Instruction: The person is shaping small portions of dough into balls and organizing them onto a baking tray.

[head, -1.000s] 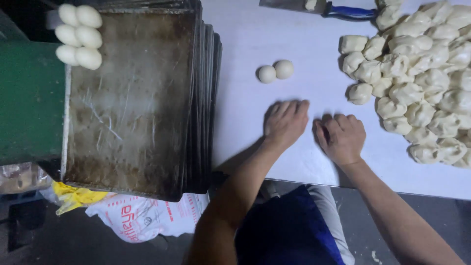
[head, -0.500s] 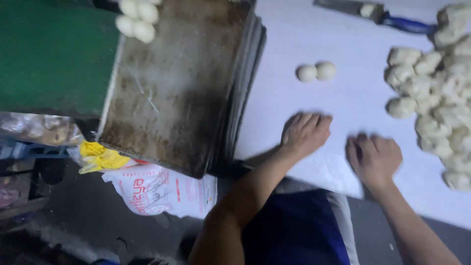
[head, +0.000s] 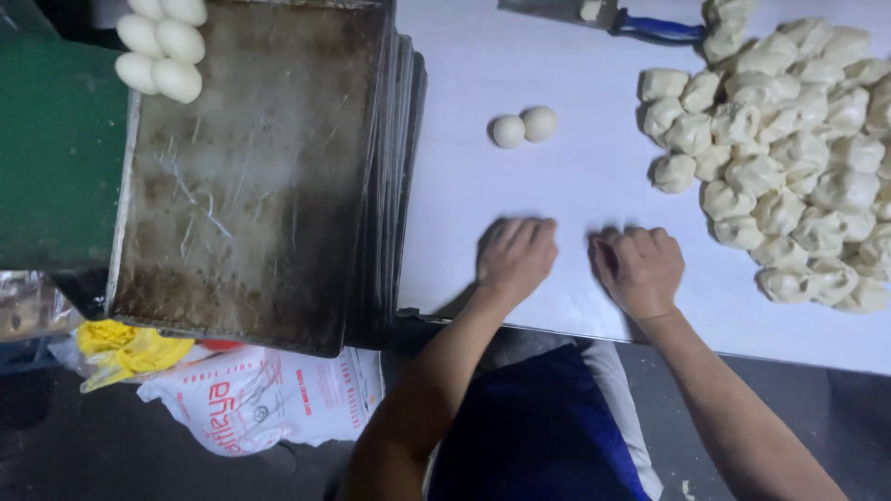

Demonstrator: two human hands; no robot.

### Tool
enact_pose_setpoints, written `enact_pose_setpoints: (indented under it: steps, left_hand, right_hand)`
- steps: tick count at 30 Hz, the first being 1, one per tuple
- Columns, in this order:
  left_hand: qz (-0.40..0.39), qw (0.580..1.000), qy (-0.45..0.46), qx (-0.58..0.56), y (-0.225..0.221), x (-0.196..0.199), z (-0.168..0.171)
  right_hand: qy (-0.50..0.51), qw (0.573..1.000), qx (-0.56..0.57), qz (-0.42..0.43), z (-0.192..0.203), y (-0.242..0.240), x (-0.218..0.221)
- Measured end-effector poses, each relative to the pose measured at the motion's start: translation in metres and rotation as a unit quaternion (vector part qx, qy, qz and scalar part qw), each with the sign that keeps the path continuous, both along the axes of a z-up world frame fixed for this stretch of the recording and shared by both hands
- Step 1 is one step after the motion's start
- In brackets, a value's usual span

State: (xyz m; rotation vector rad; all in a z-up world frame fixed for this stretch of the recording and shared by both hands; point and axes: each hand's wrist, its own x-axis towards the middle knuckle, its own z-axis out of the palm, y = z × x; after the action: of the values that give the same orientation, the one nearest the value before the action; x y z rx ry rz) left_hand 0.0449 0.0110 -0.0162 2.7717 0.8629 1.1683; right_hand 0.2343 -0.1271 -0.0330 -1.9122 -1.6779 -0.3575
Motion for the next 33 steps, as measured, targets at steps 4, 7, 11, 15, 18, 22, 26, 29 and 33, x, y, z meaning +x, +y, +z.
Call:
enact_pose_setpoints:
  steps: [4, 7, 11, 15, 18, 22, 26, 29, 33]
  left_hand:
    - [0.010, 1.000, -0.009, 0.006, -0.012, 0.025, -0.001]
    - [-0.037, 0.989, -0.047, -0.138, -0.042, 0.000, 0.023]
    - [-0.085, 0.931, 0.011, -0.356, -0.063, -0.062, 0.058]
    - [-0.045, 0.926, -0.055, -0.370, -0.020, -0.049, 0.050]
    - [0.001, 0.944, -0.123, -0.307, 0.033, -0.018, 0.023]
    - [0.040, 0.952, -0.113, -0.282, 0.076, 0.009, 0.001]
    - [0.041, 0.955, -0.153, -0.251, 0.080, 0.016, -0.003]
    - [0.049, 0.965, -0.140, -0.218, 0.078, 0.019, 0.000]
    - [0.050, 0.970, -0.131, -0.198, 0.084, 0.018, 0.000]
  right_hand:
    - [-0.035, 0.998, -0.009, -0.049, -0.006, 0.005, -0.014]
    - [0.137, 0.988, -0.059, -0.036, 0.027, -0.035, -0.038]
    - [0.243, 0.961, -0.133, 0.019, 0.014, -0.091, -0.035]
    - [0.334, 0.923, -0.185, -0.042, 0.066, -0.025, -0.038]
    - [0.417, 0.895, -0.159, -0.003, 0.080, 0.057, -0.041]
    - [0.372, 0.921, -0.110, 0.024, 0.068, 0.133, -0.036]
    - [0.380, 0.915, -0.124, 0.055, 0.064, 0.142, -0.033]
    - [0.361, 0.925, -0.103, 0.055, 0.059, 0.140, -0.032]
    - [0.261, 0.962, -0.024, 0.075, 0.027, 0.160, -0.027]
